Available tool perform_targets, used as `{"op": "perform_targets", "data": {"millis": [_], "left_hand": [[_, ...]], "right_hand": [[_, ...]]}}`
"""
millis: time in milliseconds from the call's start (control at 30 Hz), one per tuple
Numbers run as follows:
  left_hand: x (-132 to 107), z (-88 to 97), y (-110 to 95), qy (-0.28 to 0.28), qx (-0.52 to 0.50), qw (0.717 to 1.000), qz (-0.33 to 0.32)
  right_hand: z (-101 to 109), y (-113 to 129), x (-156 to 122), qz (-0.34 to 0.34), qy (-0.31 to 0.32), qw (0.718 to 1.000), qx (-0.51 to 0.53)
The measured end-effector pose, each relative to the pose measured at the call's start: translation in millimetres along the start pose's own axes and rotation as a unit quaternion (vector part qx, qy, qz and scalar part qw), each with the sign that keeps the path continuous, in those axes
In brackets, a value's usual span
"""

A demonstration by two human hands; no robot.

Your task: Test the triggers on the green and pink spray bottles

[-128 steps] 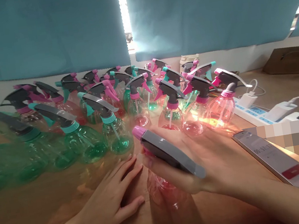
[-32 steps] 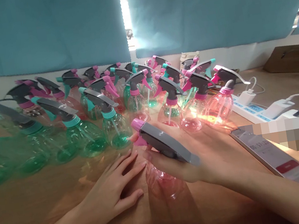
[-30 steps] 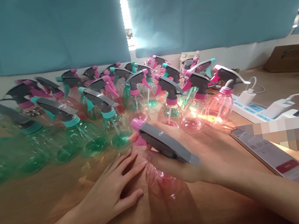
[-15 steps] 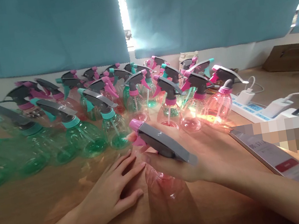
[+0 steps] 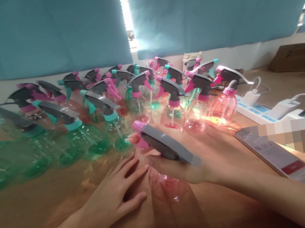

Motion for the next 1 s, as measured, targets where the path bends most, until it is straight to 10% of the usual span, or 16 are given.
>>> {"op": "perform_targets", "data": {"millis": [1000], "left_hand": [[-1,-0.2,2,-0.009,-0.011,1.000,0.001]], "right_hand": [[8,-27,-18,-0.051,-0.042,0.990,-0.126]]}}
Point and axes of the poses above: each hand's wrist, its own x-axis towards the middle knuckle, its own z-axis out of the back of the hand, y = z × x, the point moved 3 cm from there along x, towards the middle knuckle, and after that the axes turned 7 degrees about -y, right-handed, at the moved point
